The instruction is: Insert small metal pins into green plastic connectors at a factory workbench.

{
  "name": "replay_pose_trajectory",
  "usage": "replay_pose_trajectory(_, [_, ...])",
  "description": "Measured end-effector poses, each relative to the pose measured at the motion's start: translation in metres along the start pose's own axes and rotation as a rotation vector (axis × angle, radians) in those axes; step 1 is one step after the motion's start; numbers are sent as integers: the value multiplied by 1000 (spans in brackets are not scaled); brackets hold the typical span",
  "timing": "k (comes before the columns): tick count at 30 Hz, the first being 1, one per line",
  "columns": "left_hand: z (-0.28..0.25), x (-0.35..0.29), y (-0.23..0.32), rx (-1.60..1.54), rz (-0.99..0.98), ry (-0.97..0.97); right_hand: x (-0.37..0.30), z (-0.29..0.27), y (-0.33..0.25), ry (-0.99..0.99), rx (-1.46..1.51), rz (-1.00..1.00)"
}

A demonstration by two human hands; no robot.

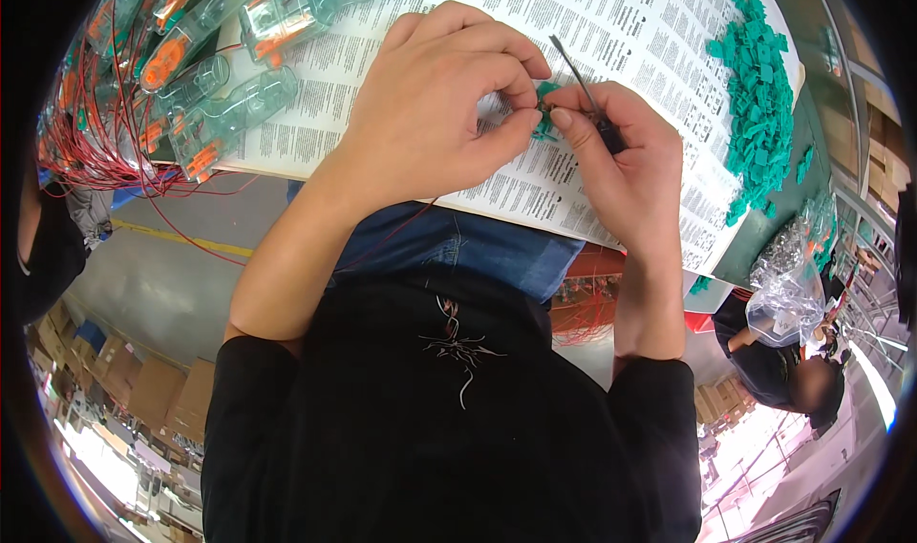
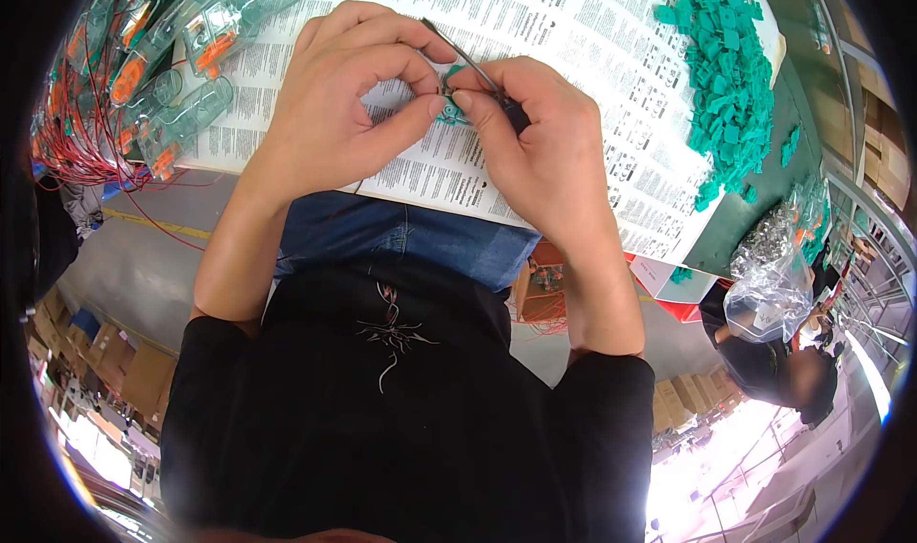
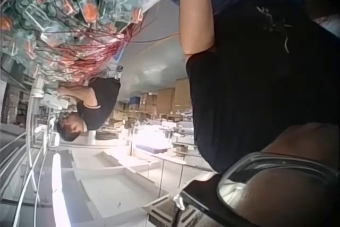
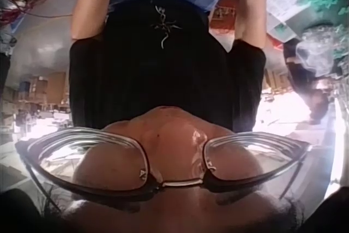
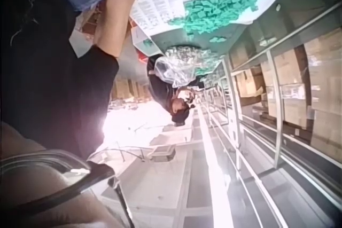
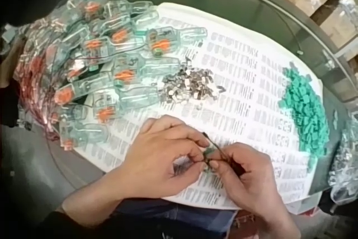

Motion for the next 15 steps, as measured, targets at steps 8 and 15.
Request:
replay_pose_trajectory(8, [-1,2,1,7,-9,-22,5,5,7,33,222,-109])
replay_pose_trajectory(15, [-1,2,1,9,-11,-29,6,5,11,11,177,-79])
Point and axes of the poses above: each hand's wrist, its own x-axis towards the middle knuckle, its own z-axis out of the palm, y = z × x, the point moved 1 cm from there along x, towards the middle knuckle, and after that the axes turned 6 degrees about y, right-handed, at the moved point
